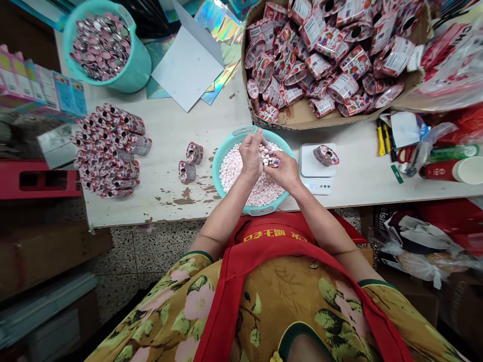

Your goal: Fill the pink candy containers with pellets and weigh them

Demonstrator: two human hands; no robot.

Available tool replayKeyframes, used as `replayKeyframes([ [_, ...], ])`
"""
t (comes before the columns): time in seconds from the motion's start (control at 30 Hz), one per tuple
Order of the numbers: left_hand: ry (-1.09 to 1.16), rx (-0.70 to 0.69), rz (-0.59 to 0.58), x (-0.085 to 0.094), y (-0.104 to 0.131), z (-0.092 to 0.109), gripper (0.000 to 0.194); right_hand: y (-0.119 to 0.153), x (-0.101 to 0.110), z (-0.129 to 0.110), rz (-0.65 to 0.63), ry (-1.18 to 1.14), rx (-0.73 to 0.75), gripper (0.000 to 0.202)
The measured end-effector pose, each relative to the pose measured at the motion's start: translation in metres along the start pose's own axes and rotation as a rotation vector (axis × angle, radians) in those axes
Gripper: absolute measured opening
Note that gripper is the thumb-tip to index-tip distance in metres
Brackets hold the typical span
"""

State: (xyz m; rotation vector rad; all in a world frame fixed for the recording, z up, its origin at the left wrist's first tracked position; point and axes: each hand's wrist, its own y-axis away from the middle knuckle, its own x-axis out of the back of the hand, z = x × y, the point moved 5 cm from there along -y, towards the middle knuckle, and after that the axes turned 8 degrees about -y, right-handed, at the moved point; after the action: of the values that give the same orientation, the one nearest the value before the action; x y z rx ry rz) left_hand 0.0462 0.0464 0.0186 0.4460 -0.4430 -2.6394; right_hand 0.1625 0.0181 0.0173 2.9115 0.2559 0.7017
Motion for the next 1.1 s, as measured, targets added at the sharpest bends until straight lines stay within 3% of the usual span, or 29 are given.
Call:
replayKeyframes([
  [0.67,-0.053,-0.07,-0.071,-0.012,0.012,0.016,0.054,0.007,0.002,-0.001,0.058,-0.215,0.075,0.038],
  [0.93,-0.024,-0.007,-0.109,-0.01,0.02,0.017,0.051,0.015,-0.001,-0.003,0.077,-0.283,0.051,0.034],
  [1.1,0.009,-0.049,-0.061,-0.008,0.021,0.019,0.047,0.017,-0.002,-0.005,0.061,-0.317,0.098,0.034],
])
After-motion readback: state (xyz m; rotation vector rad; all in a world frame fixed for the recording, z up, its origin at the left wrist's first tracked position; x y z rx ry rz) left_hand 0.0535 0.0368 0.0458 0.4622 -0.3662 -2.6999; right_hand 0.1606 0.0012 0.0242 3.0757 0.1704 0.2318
